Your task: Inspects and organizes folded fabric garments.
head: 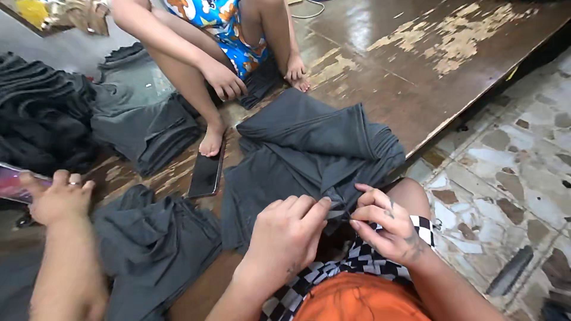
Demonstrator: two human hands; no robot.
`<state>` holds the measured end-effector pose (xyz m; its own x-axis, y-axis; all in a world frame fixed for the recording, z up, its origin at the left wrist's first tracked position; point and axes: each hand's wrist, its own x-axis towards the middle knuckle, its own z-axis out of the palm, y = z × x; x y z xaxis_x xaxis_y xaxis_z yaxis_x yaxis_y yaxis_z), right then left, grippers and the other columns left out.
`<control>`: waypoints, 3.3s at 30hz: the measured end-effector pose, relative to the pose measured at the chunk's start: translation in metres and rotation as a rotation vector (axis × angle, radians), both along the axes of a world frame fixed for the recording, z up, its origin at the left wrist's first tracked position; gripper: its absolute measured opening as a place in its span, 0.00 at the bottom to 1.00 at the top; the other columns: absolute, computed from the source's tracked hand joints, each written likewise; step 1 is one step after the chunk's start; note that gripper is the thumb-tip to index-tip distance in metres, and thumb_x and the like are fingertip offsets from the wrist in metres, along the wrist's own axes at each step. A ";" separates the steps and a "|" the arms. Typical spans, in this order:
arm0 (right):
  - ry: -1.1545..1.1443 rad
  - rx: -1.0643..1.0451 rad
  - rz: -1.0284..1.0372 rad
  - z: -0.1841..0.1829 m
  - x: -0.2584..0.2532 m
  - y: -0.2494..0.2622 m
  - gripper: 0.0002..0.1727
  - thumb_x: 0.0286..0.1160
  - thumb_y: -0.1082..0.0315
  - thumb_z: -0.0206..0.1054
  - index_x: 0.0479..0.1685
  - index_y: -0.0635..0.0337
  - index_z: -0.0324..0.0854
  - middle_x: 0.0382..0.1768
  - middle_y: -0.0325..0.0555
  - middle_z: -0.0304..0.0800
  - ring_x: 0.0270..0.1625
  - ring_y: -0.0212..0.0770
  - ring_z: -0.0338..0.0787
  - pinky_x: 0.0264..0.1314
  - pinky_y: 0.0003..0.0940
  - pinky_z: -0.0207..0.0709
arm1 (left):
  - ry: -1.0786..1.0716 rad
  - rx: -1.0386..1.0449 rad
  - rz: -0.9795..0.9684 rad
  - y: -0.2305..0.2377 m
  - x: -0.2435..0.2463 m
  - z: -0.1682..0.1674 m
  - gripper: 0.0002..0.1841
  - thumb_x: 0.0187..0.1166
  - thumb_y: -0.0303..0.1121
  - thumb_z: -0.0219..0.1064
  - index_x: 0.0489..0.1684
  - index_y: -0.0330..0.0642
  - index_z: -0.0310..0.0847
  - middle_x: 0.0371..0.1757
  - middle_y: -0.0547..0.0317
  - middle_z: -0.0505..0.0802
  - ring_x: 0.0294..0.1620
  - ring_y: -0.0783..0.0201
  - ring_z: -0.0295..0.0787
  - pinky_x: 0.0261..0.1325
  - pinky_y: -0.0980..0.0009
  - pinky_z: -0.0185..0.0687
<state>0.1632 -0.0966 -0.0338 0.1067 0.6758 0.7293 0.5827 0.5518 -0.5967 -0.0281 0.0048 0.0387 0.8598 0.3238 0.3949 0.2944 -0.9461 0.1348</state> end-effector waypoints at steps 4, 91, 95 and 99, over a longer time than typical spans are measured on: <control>0.003 -0.015 0.011 0.000 -0.003 0.000 0.11 0.83 0.63 0.63 0.36 0.61 0.83 0.33 0.50 0.80 0.43 0.40 0.86 0.83 0.43 0.68 | 0.000 0.011 -0.008 -0.001 0.002 -0.005 0.14 0.80 0.30 0.60 0.54 0.43 0.92 0.40 0.50 0.96 0.35 0.50 0.94 0.31 0.58 0.86; -0.347 -0.123 0.126 0.029 0.001 0.015 0.10 0.79 0.68 0.64 0.40 0.64 0.89 0.46 0.64 0.91 0.52 0.43 0.90 0.57 0.24 0.80 | -0.538 -0.533 -0.148 -0.027 0.005 -0.036 0.06 0.65 0.22 0.72 0.27 0.25 0.85 0.24 0.45 0.89 0.25 0.60 0.86 0.30 0.67 0.81; -0.289 0.023 -0.003 0.011 -0.004 0.015 0.12 0.90 0.64 0.53 0.45 0.59 0.79 0.52 0.54 0.91 0.57 0.38 0.92 0.59 0.24 0.83 | -0.489 -0.635 -0.173 -0.021 0.009 -0.025 0.08 0.69 0.26 0.71 0.30 0.25 0.85 0.26 0.47 0.89 0.27 0.67 0.86 0.34 0.75 0.82; 0.089 -0.033 0.066 0.000 0.008 0.015 0.18 0.94 0.60 0.51 0.41 0.63 0.77 0.50 0.53 0.91 0.62 0.36 0.90 0.68 0.29 0.82 | -0.269 -0.603 0.035 -0.011 0.009 -0.026 0.25 0.77 0.41 0.67 0.66 0.30 0.81 0.38 0.51 0.92 0.31 0.64 0.88 0.34 0.64 0.85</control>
